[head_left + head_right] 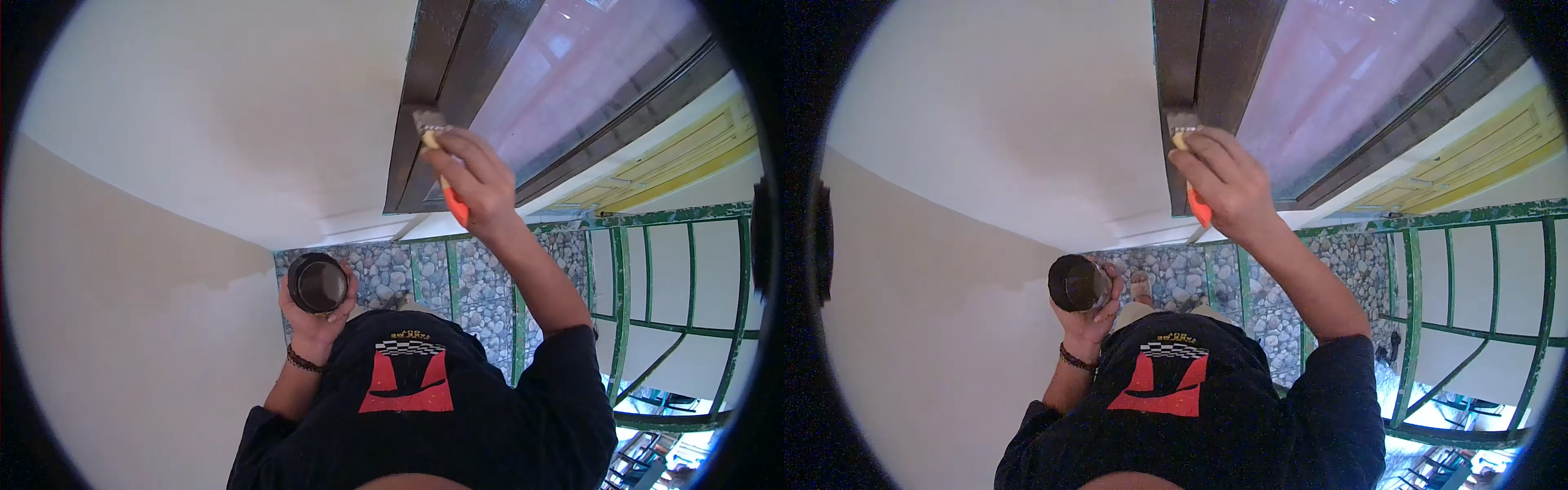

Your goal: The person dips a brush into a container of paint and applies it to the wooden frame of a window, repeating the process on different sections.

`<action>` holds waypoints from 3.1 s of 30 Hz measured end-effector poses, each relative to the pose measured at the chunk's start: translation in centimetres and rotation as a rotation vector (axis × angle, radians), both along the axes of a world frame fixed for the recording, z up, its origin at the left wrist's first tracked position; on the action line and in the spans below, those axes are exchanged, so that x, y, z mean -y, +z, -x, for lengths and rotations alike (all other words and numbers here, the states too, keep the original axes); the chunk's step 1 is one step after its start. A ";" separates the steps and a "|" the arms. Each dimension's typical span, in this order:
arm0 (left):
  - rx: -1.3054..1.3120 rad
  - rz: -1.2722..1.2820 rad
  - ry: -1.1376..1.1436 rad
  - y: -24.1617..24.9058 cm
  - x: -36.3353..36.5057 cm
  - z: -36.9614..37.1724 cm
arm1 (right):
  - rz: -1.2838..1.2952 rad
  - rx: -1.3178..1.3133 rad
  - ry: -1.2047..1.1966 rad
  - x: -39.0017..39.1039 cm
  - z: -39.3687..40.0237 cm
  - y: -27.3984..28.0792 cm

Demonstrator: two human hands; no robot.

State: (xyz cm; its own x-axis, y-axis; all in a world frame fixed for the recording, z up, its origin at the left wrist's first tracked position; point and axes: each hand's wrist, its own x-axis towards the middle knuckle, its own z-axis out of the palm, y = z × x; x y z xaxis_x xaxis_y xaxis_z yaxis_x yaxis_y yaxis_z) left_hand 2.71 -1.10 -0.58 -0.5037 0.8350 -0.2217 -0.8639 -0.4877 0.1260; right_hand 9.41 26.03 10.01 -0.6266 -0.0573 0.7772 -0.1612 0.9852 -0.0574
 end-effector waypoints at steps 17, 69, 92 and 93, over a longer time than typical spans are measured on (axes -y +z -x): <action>0.063 0.047 0.099 -2.3 1.3 -3.4 | 0.110 0.243 -0.046 1.1 -0.5 -17.6; 0.031 0.065 0.250 -5.9 2.2 -4.8 | 0.084 0.254 -0.002 -0.4 -0.1 -25.4; 0.124 0.145 0.159 -4.0 -0.5 -5.0 | 0.367 -0.158 -0.088 0.5 -7.1 -1.6; 0.065 0.204 0.141 -3.0 -1.2 -5.1 | 0.787 -0.135 -0.044 0.8 -7.9 -0.7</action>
